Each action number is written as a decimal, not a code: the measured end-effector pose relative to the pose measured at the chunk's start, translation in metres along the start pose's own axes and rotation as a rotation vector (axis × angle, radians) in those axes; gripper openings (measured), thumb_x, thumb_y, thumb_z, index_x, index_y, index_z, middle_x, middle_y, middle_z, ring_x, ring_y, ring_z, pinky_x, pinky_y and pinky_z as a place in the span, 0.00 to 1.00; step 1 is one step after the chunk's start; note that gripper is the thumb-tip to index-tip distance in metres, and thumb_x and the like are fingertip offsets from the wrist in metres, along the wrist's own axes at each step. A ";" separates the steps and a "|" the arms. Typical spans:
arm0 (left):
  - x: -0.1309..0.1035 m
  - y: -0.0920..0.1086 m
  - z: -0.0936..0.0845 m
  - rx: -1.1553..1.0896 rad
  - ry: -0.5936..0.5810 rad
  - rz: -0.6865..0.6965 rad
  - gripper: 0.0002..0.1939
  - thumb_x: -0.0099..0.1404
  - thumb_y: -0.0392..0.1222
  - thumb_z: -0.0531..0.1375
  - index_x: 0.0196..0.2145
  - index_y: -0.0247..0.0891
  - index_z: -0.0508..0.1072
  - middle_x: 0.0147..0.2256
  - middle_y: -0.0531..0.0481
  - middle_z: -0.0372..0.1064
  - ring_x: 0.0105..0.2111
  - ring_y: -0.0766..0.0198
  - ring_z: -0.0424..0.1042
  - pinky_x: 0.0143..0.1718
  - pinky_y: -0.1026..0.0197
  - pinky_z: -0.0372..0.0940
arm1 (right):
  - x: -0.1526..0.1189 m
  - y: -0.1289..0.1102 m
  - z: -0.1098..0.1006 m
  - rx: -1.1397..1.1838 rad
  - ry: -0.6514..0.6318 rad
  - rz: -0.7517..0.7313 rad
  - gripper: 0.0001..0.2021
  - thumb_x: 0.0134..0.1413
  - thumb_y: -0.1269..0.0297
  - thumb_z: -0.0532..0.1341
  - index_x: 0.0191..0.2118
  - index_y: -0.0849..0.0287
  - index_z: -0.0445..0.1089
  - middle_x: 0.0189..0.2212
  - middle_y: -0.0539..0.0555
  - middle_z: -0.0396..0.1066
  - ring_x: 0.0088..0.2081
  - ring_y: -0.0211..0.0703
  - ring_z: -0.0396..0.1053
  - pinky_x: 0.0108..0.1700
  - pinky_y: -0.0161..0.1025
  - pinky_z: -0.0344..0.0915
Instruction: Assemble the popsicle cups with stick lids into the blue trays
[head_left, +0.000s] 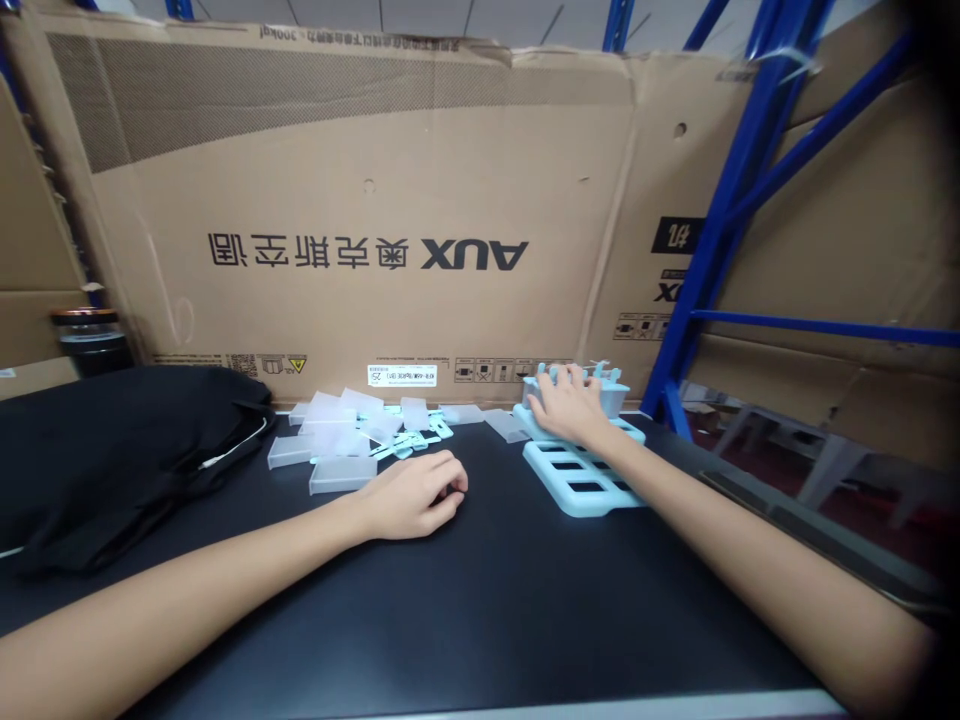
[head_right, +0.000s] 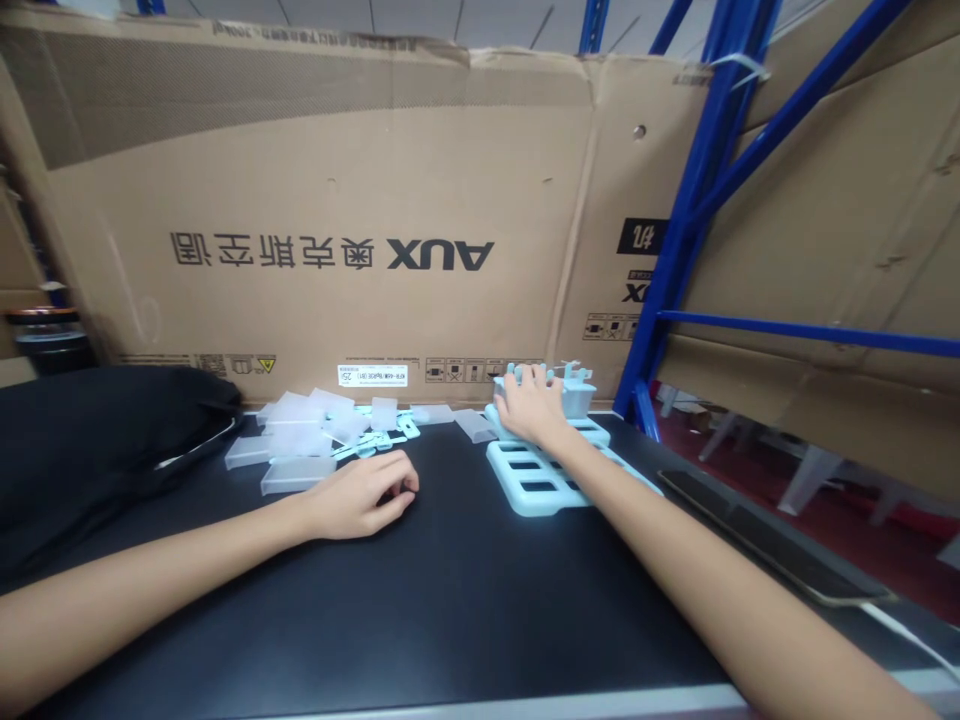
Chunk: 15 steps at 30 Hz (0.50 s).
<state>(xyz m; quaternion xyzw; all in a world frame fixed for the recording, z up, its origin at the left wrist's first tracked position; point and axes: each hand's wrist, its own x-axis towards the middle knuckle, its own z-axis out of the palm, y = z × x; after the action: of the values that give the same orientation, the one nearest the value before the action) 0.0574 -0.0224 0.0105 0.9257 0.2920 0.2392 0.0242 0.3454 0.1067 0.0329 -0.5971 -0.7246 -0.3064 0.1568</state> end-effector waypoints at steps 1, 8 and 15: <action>0.000 0.000 0.000 0.024 -0.004 0.010 0.05 0.67 0.38 0.51 0.38 0.40 0.65 0.37 0.49 0.66 0.33 0.64 0.67 0.35 0.62 0.63 | 0.000 0.000 0.002 0.016 -0.003 0.014 0.27 0.61 0.52 0.44 0.55 0.64 0.63 0.56 0.72 0.59 0.58 0.68 0.51 0.51 0.64 0.52; -0.001 0.001 -0.003 0.188 -0.059 0.088 0.05 0.67 0.37 0.51 0.37 0.39 0.66 0.36 0.48 0.68 0.38 0.60 0.68 0.38 0.61 0.63 | 0.007 0.003 0.021 0.063 -0.110 0.048 0.33 0.60 0.44 0.41 0.61 0.61 0.58 0.54 0.69 0.64 0.63 0.63 0.45 0.57 0.72 0.33; -0.002 0.003 -0.005 0.281 -0.093 0.090 0.06 0.68 0.38 0.49 0.37 0.39 0.65 0.36 0.49 0.68 0.38 0.61 0.68 0.38 0.62 0.63 | 0.002 -0.006 -0.028 0.160 -0.130 0.077 0.34 0.58 0.39 0.44 0.65 0.50 0.52 0.61 0.66 0.55 0.63 0.70 0.45 0.55 0.73 0.41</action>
<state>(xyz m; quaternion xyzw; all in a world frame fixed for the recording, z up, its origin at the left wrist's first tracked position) 0.0554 -0.0261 0.0150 0.9422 0.2795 0.1538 -0.1027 0.3355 0.0901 0.0535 -0.6287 -0.7320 -0.2018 0.1681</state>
